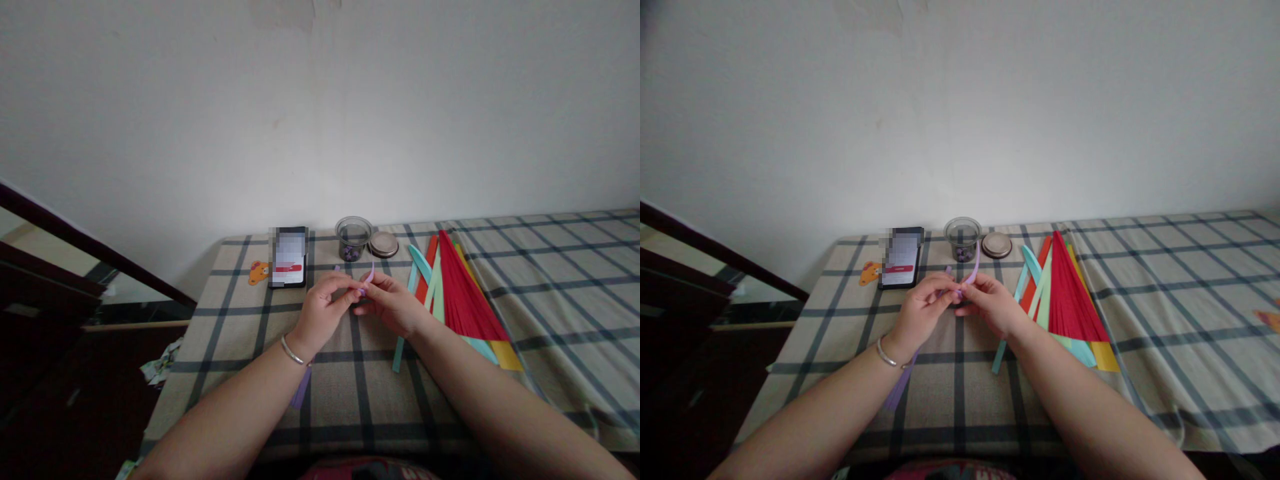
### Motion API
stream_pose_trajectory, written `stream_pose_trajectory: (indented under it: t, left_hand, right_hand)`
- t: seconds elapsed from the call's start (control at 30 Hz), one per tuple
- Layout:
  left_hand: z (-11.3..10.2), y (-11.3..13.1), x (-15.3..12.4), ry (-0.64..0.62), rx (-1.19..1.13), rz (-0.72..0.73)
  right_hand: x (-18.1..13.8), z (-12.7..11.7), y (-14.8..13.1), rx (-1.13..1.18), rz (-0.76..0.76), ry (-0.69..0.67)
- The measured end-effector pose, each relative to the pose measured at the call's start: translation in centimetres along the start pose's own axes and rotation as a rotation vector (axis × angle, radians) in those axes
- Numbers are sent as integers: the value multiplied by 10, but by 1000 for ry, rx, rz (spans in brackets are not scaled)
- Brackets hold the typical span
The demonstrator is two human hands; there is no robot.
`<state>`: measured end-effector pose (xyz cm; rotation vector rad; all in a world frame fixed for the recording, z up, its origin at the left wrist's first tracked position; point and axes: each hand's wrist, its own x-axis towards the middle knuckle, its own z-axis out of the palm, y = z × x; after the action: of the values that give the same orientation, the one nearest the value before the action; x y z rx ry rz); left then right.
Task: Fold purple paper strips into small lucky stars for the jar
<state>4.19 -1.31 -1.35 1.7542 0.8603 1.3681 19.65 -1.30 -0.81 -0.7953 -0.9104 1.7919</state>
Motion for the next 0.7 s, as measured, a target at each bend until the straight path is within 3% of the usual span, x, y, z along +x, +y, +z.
stream_pose_trajectory:
  t: [0.2,0.43,0.7]
  left_hand:
    - [1,-1,0,11,7,-5]
    - [7,-3,-1,27,-266,-228]
    - [6,1,0,2,-141,-244]
  right_hand:
    - [1,-3,2,15,-3,-22]
    - [2,0,0,-79,-105,50]
    - [4,-4,3,-320,-263,147]
